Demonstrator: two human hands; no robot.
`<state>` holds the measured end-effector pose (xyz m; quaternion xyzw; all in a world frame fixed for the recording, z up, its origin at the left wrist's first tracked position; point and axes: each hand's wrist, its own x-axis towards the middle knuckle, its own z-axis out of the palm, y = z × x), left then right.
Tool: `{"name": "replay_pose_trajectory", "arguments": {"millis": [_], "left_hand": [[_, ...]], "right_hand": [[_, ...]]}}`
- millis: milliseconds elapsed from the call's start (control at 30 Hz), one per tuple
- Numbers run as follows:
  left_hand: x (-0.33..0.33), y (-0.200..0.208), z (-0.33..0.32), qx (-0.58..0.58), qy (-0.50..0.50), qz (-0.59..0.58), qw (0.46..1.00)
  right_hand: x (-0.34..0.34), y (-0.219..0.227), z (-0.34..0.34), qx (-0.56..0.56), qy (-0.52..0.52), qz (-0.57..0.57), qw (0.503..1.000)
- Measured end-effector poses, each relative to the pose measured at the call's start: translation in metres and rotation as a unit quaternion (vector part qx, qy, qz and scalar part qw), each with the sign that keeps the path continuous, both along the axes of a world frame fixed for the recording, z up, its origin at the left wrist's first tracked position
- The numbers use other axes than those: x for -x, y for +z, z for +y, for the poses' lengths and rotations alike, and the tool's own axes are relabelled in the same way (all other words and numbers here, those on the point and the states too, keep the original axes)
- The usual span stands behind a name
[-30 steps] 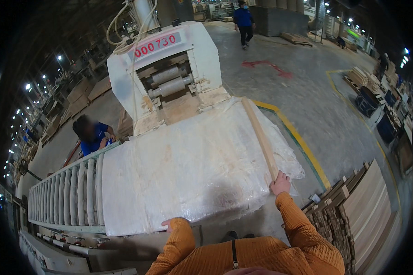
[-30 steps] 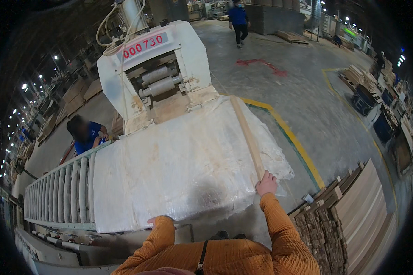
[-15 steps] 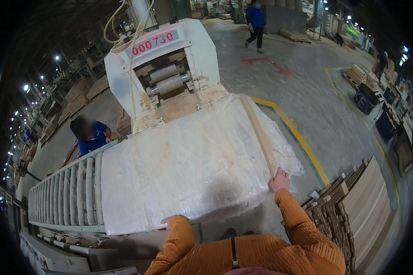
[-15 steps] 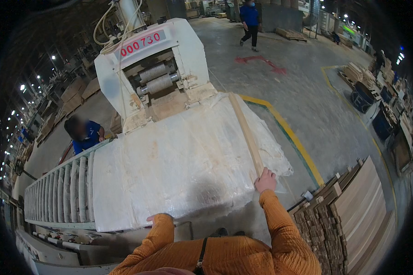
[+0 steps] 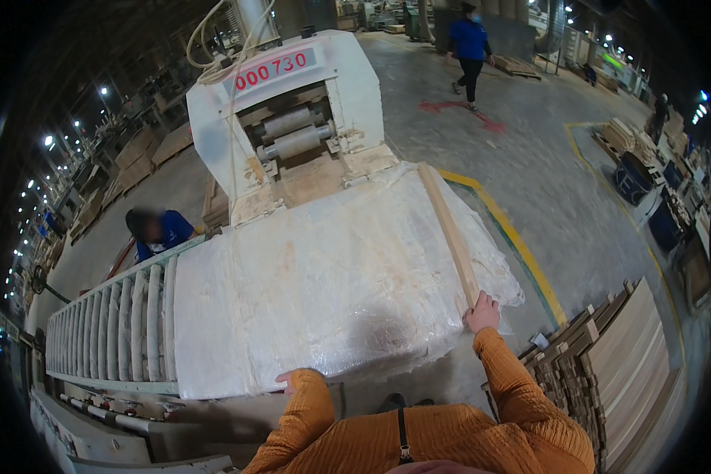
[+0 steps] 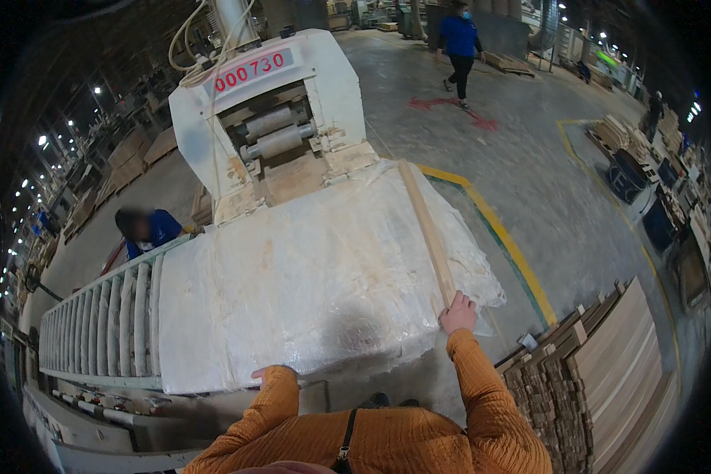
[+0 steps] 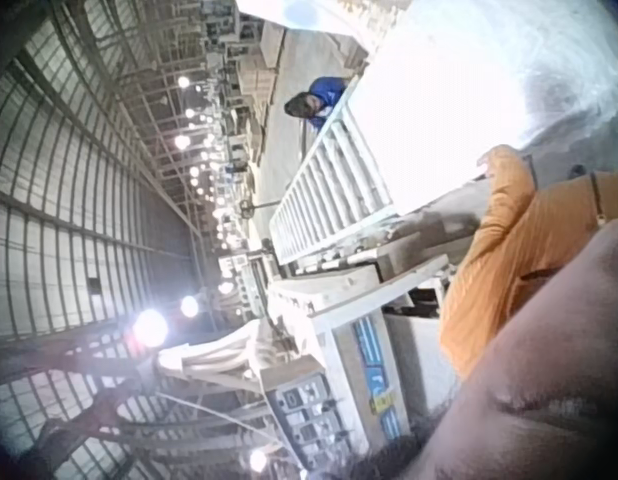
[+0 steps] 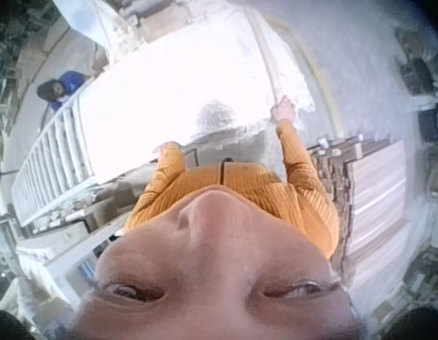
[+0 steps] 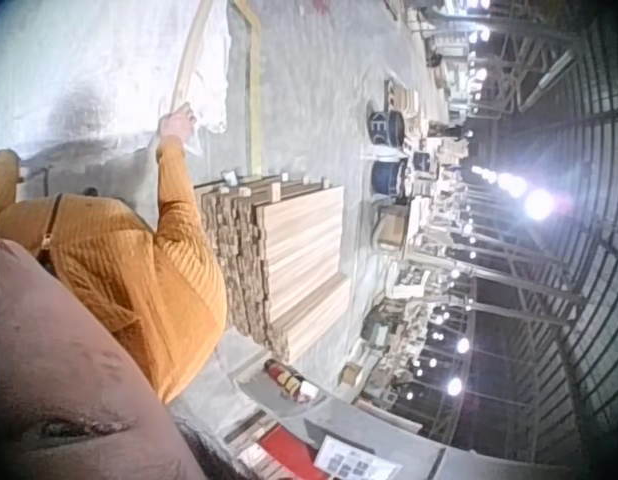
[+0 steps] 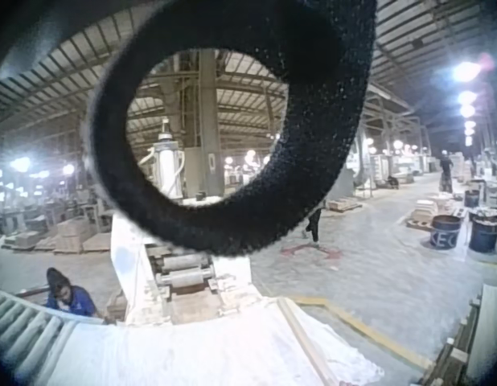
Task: The person repeatedly feeds thin wooden planks into a machine, retrieves them from the output side, and stacks them on a nearby pallet. The process is continuous and repetitive throughout the clip.
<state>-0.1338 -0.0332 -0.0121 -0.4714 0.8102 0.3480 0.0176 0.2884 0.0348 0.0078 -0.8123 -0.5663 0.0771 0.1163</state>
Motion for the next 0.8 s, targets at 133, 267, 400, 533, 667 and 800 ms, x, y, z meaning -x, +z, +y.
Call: {"name": "replay_pose_trajectory", "arguments": {"millis": [133, 267, 400, 533, 667, 800], "left_hand": [[0.0011, -0.0013, -0.0012, 0.002, -0.004, 0.021, 1.000], [0.0019, -0.0025, 0.0003, 0.007, 0.011, 0.026, 1.000], [0.0002, -0.0030, 0.0014, 0.027, 0.009, 0.037, 0.999], [-0.0002, -0.0017, -0.0006, 0.027, -0.005, 0.024, 0.999], [-0.0005, -0.0011, -0.0011, 0.028, -0.012, 0.022, 0.999], [-0.0006, -0.0017, 0.0012, 0.028, -0.008, 0.004, 1.000]], "right_hand": [[-0.0004, -0.0008, 0.0001, -0.024, 0.012, -0.006, 1.000], [-0.0005, -0.0015, -0.0003, -0.026, 0.012, -0.006, 1.000], [-0.0005, -0.0015, -0.0006, -0.002, 0.000, -0.001, 1.000], [-0.0005, -0.0011, -0.0005, -0.021, 0.013, -0.006, 1.000], [0.0001, -0.0004, -0.0004, -0.020, 0.010, -0.003, 1.000], [0.0007, 0.0011, -0.0007, 0.002, -0.004, 0.000, 1.000]]}}
